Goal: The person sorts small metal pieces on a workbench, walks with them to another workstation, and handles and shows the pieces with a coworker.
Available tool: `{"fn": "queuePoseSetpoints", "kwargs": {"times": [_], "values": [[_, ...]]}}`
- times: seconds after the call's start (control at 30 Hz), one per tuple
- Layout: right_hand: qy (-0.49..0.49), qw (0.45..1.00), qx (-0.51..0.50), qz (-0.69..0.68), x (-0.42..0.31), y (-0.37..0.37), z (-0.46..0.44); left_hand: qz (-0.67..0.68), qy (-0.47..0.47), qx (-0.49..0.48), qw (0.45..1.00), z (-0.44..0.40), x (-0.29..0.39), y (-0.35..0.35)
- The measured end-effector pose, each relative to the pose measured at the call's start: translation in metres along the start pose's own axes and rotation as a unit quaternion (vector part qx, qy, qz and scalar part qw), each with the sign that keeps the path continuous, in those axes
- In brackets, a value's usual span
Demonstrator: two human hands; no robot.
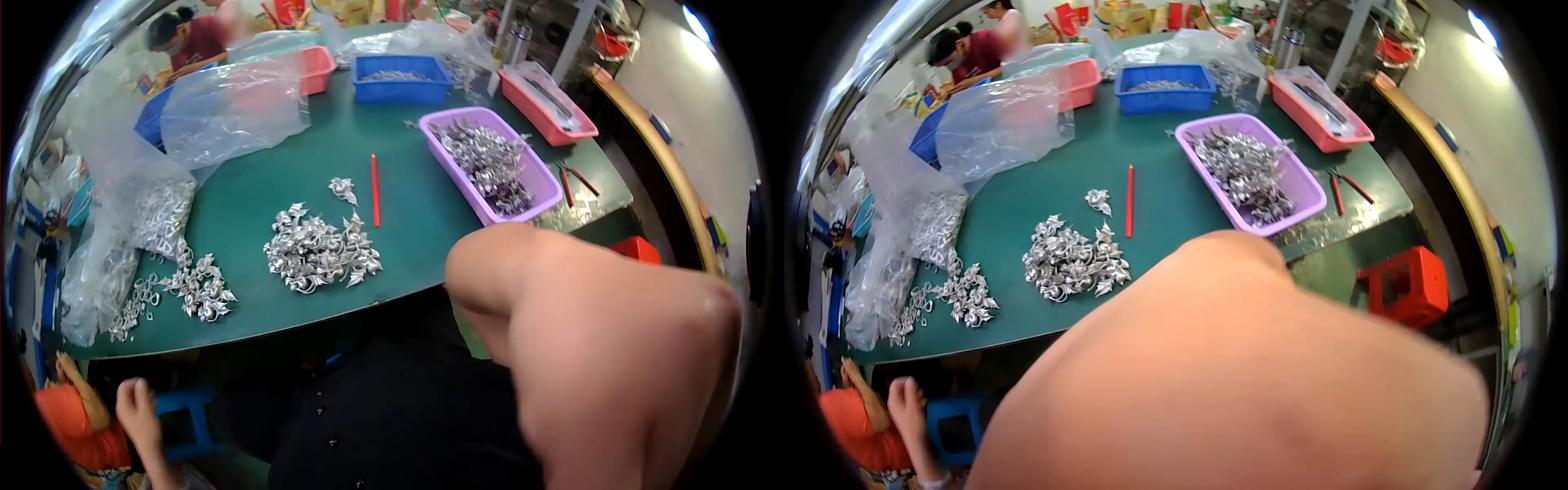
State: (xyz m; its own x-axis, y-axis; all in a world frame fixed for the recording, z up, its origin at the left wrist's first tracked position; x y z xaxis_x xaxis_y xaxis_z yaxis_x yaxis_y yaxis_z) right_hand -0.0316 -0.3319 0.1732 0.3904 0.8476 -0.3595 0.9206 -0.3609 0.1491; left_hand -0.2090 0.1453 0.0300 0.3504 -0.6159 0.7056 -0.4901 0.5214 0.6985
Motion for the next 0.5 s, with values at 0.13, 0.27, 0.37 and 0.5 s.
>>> {"fn": "queuePoseSetpoints", "kwargs": {"times": [0.13,0.27,0.37,0.5], "values": [[-0.062,0.984,0.083,0.142,-0.028,0.014,0.007,-0.063,-0.199,-0.029,0.977,-0.019,0.08,-0.103],[-0.168,0.911,0.193,0.324,-0.032,0.03,0.019,-0.047,-0.31,-0.076,0.946,-0.022,0.125,-0.162],[-0.264,0.791,0.27,0.482,-0.035,0.05,0.042,-0.068,-0.38,-0.126,0.914,-0.018,0.15,-0.193],[-0.419,0.58,0.193,0.671,-0.055,0.064,0.109,-0.09,-0.42,-0.154,0.89,-0.014,0.169,-0.228]]}}
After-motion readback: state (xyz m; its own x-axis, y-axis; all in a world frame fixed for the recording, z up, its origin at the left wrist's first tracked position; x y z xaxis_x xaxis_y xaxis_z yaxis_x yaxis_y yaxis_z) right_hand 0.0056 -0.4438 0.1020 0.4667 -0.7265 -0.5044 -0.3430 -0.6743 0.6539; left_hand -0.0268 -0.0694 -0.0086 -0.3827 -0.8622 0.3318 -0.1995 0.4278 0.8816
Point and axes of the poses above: each hand's wrist, its own z-axis away from the middle knuckle, its own y-axis out of the back of the hand, x = y × z, the point moved 1 cm from there along -z, towards the middle knuckle, and after that the axes turned 7 degrees about -z, right-handed, at the moved point
